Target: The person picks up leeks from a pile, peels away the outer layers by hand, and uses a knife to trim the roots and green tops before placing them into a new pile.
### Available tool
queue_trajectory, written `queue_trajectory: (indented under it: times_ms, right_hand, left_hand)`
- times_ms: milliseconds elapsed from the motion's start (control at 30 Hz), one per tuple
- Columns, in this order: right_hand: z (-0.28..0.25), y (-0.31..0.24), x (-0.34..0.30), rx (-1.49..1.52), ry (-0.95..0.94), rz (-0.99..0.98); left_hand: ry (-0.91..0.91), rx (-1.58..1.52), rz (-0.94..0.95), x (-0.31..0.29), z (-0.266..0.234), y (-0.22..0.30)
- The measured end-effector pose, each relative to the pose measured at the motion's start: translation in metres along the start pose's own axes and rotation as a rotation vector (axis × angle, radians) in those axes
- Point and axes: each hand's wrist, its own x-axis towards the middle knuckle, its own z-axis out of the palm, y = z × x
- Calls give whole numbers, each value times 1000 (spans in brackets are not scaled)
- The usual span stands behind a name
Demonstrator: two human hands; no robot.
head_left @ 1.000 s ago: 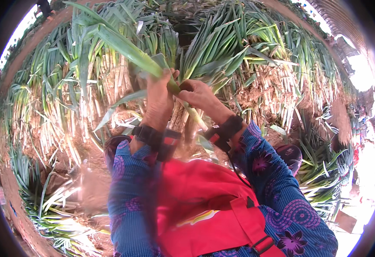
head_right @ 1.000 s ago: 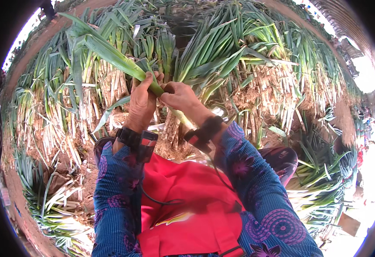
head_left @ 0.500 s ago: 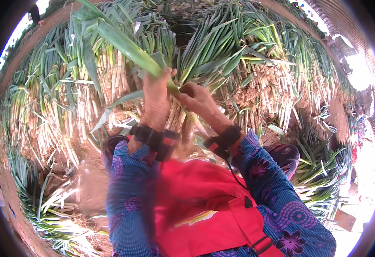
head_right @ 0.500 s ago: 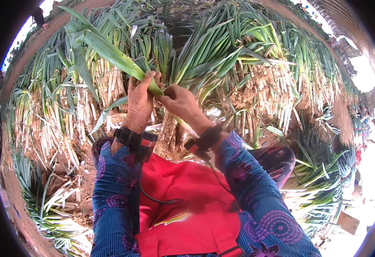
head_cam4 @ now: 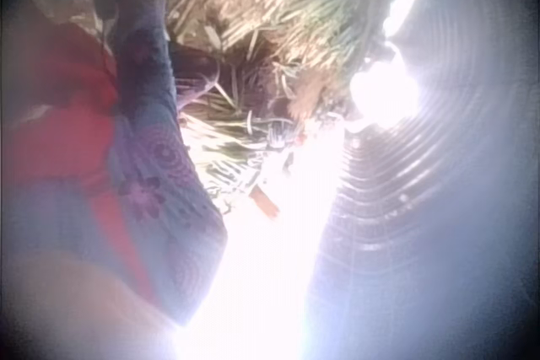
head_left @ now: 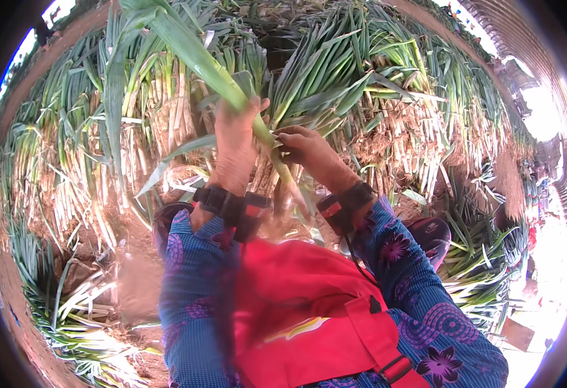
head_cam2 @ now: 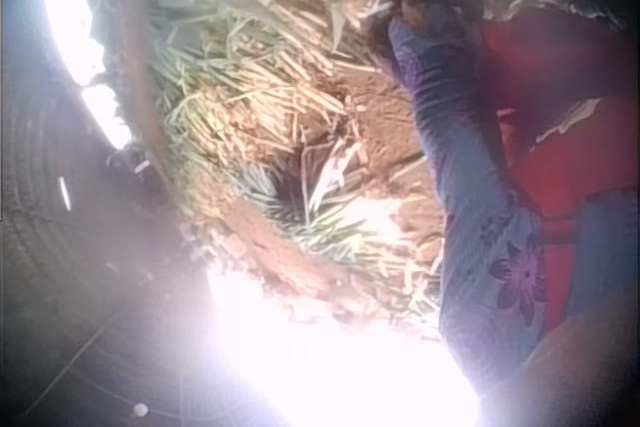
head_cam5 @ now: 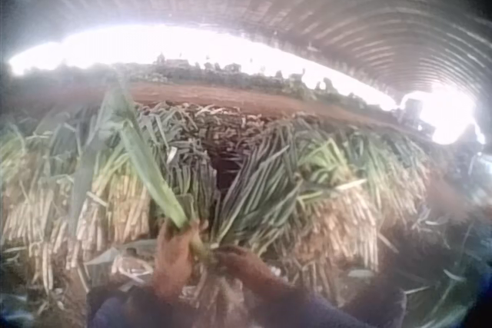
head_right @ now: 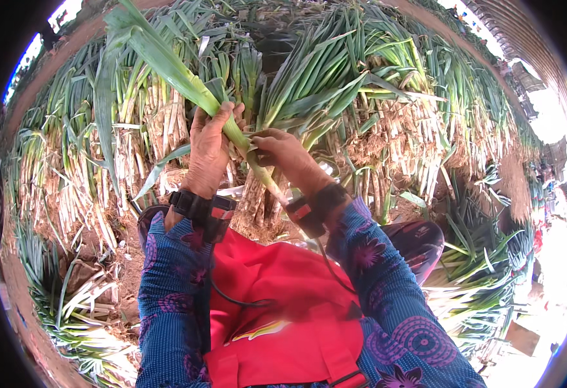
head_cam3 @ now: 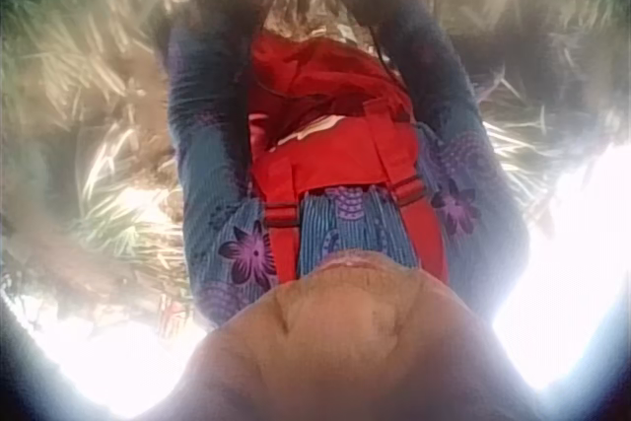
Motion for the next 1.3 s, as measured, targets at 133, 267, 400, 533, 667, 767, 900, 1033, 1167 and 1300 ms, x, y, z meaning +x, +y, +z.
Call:
queue_trajectory:
  times_ms: [133, 267, 400, 533, 667, 767, 900, 1033, 1167, 1300]
  right_hand:
    - [19, 7, -2, -719, 185, -260]
    - [34, 14, -6, -1042, 431, -584]
    - [30, 17, -5, -1046, 483, -652]
    - [24, 19, -6, -461, 419, -356]
    - [10, 17, -18, 48, 425, -319]
    - [-7, 11, -31, 281, 469, -269]
    - [-84, 20, -43, 686, 483, -224]
    - [-187, 16, -80, 1112, 389, -252]
    - [-324, 48, -149, 396, 644, -240]
    - [-473, 31, -192, -182, 873, -15]
  left_hand:
    - [9, 14, 38, 1, -4, -7]
    - [29, 36, 106, -1, -4, -5]
    - [105, 3, 100, -5, 4, 1]
    - [127, -65, 48, -4, 4, 11]
    - [130, -125, 53, -2, -6, 23]
    - [250, -77, 58, 2, -18, 35]
    - [319, -96, 54, 4, -19, 44]
    - [367, -91, 92, 3, -37, 58]
    - [358, -60, 109, -3, -41, 73]
    - [278, -61, 50, -1, -51, 62]
